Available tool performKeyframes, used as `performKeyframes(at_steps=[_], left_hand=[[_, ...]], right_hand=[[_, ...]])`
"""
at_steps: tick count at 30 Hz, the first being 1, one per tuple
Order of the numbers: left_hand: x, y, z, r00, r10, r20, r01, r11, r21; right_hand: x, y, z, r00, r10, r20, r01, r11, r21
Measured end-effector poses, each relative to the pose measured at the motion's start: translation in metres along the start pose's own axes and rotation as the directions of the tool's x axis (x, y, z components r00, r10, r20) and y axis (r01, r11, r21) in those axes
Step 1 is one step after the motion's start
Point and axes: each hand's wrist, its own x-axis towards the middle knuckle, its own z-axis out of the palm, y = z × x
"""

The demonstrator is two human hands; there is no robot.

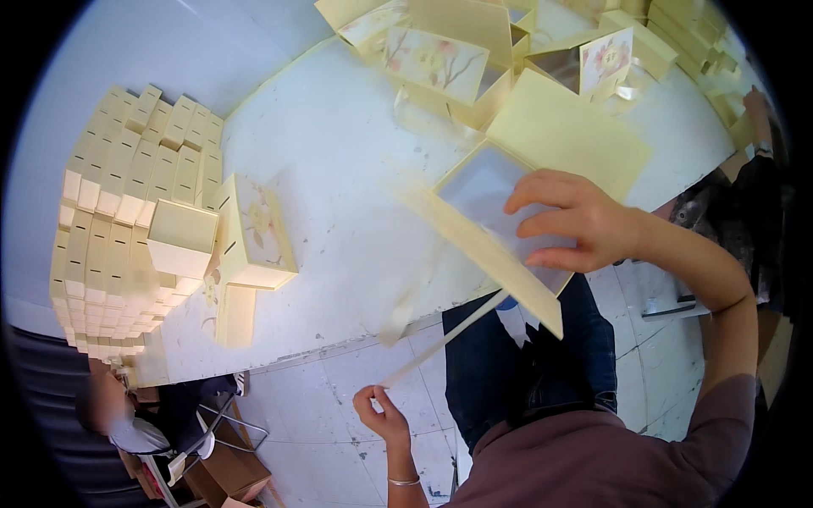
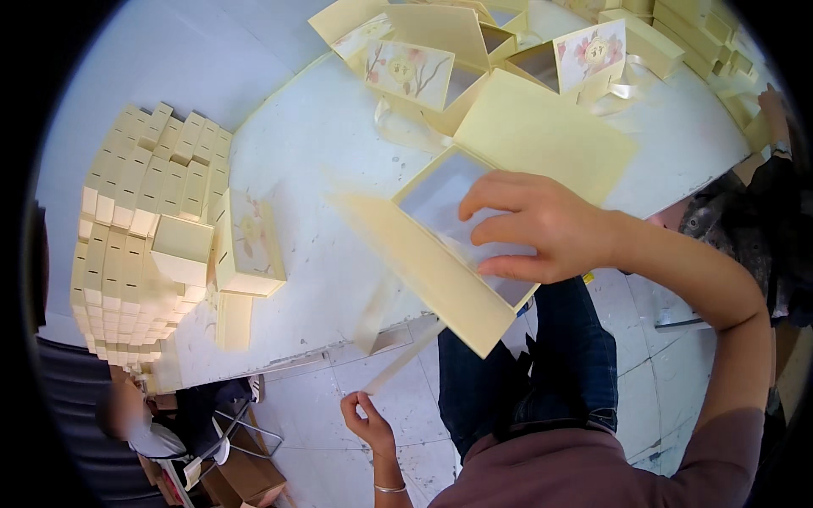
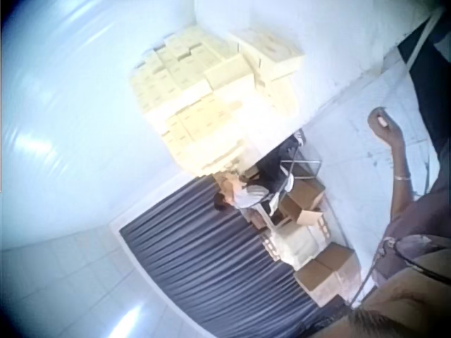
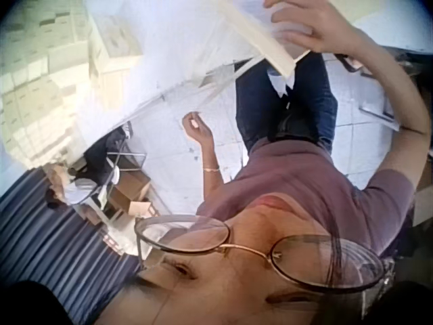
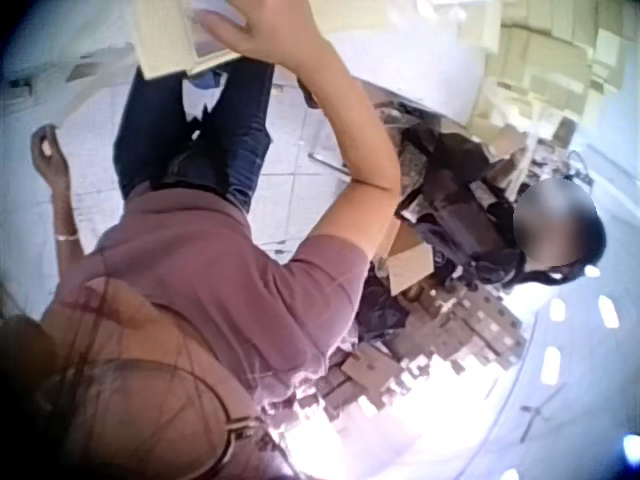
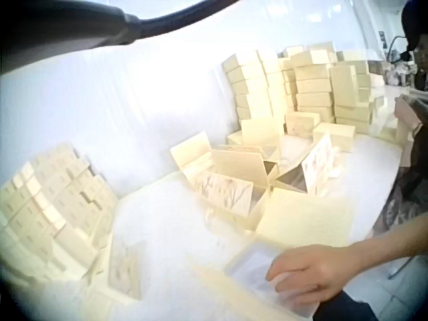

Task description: The person assembles small yellow cardboard boxes by inserting white ribbons into each box and closing the lids. The person handles boxes one at a time, placing completed units on the table.

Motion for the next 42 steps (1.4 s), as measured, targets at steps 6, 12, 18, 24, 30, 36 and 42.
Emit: performKeyframes(at_steps=[6,12,18,24,30,36,42], left_hand=[[-0.003,-0.011,0.016,0.969,-0.246,-0.040,0.229,0.942,-0.245],[0.051,0.052,0.013,0.972,0.207,-0.115,-0.218,0.972,-0.088],[0.129,0.110,-0.006,0.835,0.509,-0.207,-0.485,0.860,0.158],[0.234,0.116,0.001,0.940,0.242,-0.240,-0.097,0.865,0.493],[0.235,0.107,-0.007,0.974,0.191,-0.119,-0.146,0.939,0.310],[0.154,0.150,0.032,0.842,-0.218,0.493,0.530,0.498,-0.686],[0.121,0.164,0.051,0.936,0.159,0.314,-0.224,0.958,0.181]], right_hand=[[-0.021,-0.023,-0.004,0.968,-0.086,0.238,0.119,0.984,-0.130],[-0.074,-0.033,-0.018,0.942,0.018,0.334,0.106,0.932,-0.348],[-0.209,-0.028,-0.098,0.860,0.449,0.244,-0.228,0.764,-0.603],[-0.311,0.037,-0.160,0.752,0.659,-0.018,-0.416,0.454,-0.788],[-0.298,0.049,-0.188,0.761,0.606,-0.231,-0.503,0.327,-0.800],[-0.183,-0.002,-0.109,0.778,0.144,-0.612,-0.525,0.684,-0.506],[-0.043,-0.002,0.015,0.858,0.473,-0.198,-0.502,0.855,-0.131]])
